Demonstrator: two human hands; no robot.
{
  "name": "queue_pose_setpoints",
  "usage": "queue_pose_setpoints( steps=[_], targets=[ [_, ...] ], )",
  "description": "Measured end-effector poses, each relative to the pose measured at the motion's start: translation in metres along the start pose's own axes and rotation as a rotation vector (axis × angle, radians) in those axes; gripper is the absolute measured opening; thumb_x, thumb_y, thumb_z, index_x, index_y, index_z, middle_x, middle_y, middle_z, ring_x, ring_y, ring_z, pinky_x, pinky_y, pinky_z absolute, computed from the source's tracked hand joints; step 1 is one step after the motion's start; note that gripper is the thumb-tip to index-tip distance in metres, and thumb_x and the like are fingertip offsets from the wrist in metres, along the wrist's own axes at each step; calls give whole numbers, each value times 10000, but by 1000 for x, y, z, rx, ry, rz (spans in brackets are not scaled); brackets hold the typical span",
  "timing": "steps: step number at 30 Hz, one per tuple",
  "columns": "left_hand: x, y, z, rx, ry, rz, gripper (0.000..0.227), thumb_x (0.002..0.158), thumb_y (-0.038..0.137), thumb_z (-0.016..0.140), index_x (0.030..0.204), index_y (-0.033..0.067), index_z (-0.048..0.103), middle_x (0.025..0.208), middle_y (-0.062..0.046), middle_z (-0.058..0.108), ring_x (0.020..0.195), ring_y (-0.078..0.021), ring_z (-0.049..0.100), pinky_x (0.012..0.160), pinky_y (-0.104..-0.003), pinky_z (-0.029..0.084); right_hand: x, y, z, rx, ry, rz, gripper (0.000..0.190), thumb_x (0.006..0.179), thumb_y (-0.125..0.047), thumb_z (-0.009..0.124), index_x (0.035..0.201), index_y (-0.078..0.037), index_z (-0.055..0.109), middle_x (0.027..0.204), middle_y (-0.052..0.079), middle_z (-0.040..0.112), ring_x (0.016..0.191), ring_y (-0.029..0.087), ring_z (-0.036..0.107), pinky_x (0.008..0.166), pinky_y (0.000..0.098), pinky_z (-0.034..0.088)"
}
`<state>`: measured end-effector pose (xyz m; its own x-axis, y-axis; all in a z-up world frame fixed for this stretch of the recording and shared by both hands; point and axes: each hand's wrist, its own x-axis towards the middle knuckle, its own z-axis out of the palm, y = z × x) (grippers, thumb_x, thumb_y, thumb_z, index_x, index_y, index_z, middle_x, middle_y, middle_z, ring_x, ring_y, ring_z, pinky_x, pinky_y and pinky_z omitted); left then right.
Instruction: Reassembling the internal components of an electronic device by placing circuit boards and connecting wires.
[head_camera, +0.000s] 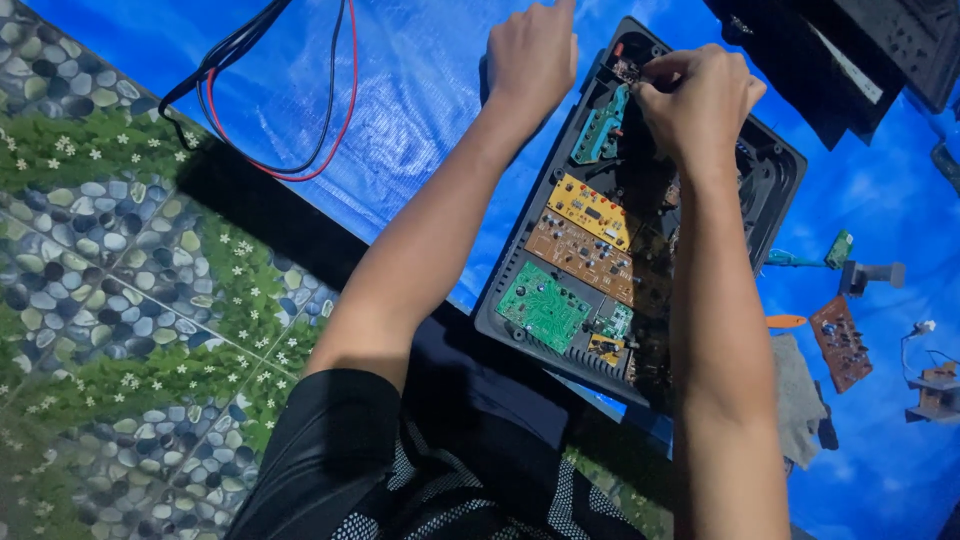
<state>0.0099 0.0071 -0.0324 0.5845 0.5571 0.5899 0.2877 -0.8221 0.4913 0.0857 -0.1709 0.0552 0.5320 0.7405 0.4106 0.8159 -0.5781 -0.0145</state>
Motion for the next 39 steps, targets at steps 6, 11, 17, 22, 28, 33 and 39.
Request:
queue_pose_setpoints(
  steps=[6, 11, 17, 22, 28, 33, 39],
  targets=[
    [0, -2, 5, 11, -14, -11, 232, 795, 150, 768, 1007, 98, 688, 663, -118, 719, 522, -305, 696, 481, -413, 547, 1, 0, 0, -5, -16, 39, 131, 799, -142, 885, 929, -154, 885, 716, 43, 743, 572, 202, 576, 842, 477, 375],
    [-1, -2, 6, 15, 16, -3, 258, 783, 150, 780, 1014, 87, 684, 660, -118, 712, 520, -305, 695, 470, -406, 534, -1, 2, 2, -10, -5, 40, 85, 820, -154, 889, 905, -152, 884, 693, 38, 724, 582, 200, 575, 851, 487, 382],
    [0, -2, 5, 25, 2, -2, 255, 794, 149, 765, 1031, 98, 685, 660, -109, 713, 508, -291, 686, 477, -394, 533, -1, 3, 3, -8, 4, 27, 63, 824, -147, 870, 886, -153, 882, 674, 34, 721, 539, 195, 550, 830, 473, 369],
    [-2, -2, 5, 37, 19, 5, 236, 796, 166, 773, 1002, 93, 683, 654, -107, 698, 503, -292, 676, 465, -392, 524, -1, 1, 2, -45, -29, 45, 111, 837, -145, 854, 944, -123, 875, 674, 41, 743, 516, 192, 538, 843, 457, 363],
    [-1, -3, 7, 44, -11, -6, 278, 812, 177, 765, 1061, 88, 680, 678, -114, 716, 528, -296, 697, 475, -397, 535, -2, -8, -6, -38, -27, 49, 120, 844, -131, 829, 950, -95, 871, 578, 45, 676, 476, 201, 482, 853, 426, 352],
    [-1, -2, 4, 40, 5, 1, 244, 805, 167, 776, 1020, 100, 684, 643, -94, 700, 492, -274, 679, 454, -374, 523, -4, -11, -7, -35, 7, 30, 121, 819, -142, 861, 928, -91, 873, 650, 59, 687, 557, 225, 515, 869, 446, 365],
    [0, -2, 4, 31, 4, 4, 209, 802, 142, 756, 996, 92, 696, 624, -99, 694, 462, -264, 661, 443, -368, 520, -8, -8, -8, -21, 26, 5, 155, 840, -157, 892, 970, -76, 869, 818, 98, 693, 760, 248, 554, 892, 470, 340]
  ],
)
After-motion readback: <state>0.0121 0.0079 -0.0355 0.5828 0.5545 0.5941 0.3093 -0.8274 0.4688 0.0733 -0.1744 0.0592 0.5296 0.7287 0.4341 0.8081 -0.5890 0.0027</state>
